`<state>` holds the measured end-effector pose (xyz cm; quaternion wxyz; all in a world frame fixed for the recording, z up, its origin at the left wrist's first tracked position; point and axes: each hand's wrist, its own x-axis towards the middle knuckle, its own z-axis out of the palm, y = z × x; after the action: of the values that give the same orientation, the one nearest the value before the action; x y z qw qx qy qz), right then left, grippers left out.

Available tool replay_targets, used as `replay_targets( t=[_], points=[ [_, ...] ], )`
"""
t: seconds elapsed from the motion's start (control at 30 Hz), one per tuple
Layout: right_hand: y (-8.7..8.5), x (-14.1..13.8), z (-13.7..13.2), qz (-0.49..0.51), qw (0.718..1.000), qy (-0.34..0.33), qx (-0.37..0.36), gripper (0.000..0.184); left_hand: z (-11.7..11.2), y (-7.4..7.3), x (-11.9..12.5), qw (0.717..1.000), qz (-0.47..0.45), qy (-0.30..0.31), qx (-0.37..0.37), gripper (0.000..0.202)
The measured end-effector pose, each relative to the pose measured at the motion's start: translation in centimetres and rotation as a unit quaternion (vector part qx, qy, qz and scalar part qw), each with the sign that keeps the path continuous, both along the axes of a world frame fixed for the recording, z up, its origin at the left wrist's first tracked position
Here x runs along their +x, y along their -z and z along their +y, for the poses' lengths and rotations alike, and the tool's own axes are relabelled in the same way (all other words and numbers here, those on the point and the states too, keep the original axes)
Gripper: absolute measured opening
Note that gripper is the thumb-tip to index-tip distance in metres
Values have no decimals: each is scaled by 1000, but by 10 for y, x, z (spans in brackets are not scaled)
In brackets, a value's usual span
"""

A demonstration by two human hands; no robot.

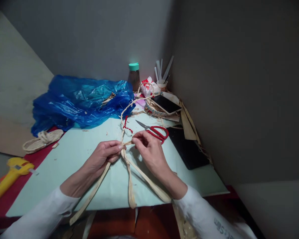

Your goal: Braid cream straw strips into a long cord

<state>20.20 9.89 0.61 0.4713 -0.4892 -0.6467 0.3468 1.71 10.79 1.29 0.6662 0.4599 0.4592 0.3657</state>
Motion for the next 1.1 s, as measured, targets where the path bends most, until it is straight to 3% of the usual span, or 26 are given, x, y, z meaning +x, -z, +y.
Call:
replay_targets(
  t=[0.1,0.23,0.33,0.43,0.83,0.97,1.1],
  points=[
    [-4,1,-4,-136,983,-2,124,17,-2,0,2,1000,6,2,11,23],
    [-8,-6,-7,-315,914,-27,252,17,-2,1,2,999,14,-3,42,24],
    [-8,-13,-5,-368,871,-12,324,15,-2,3,0,999,8,-3,52,24],
    [-6,-17,-4,-383,847,-5,368,13,-2,5,0,999,3,-1,53,23],
    [-6,-19,-7,-391,826,-11,405,14,-1,10,0,998,-4,6,56,22],
    [-5,-15,-8,-383,823,-52,417,15,-1,10,0,999,-33,1,34,21],
    [-6,2,-8,-376,844,-54,378,16,-1,6,-1,999,-38,-7,21,20]
  ],
)
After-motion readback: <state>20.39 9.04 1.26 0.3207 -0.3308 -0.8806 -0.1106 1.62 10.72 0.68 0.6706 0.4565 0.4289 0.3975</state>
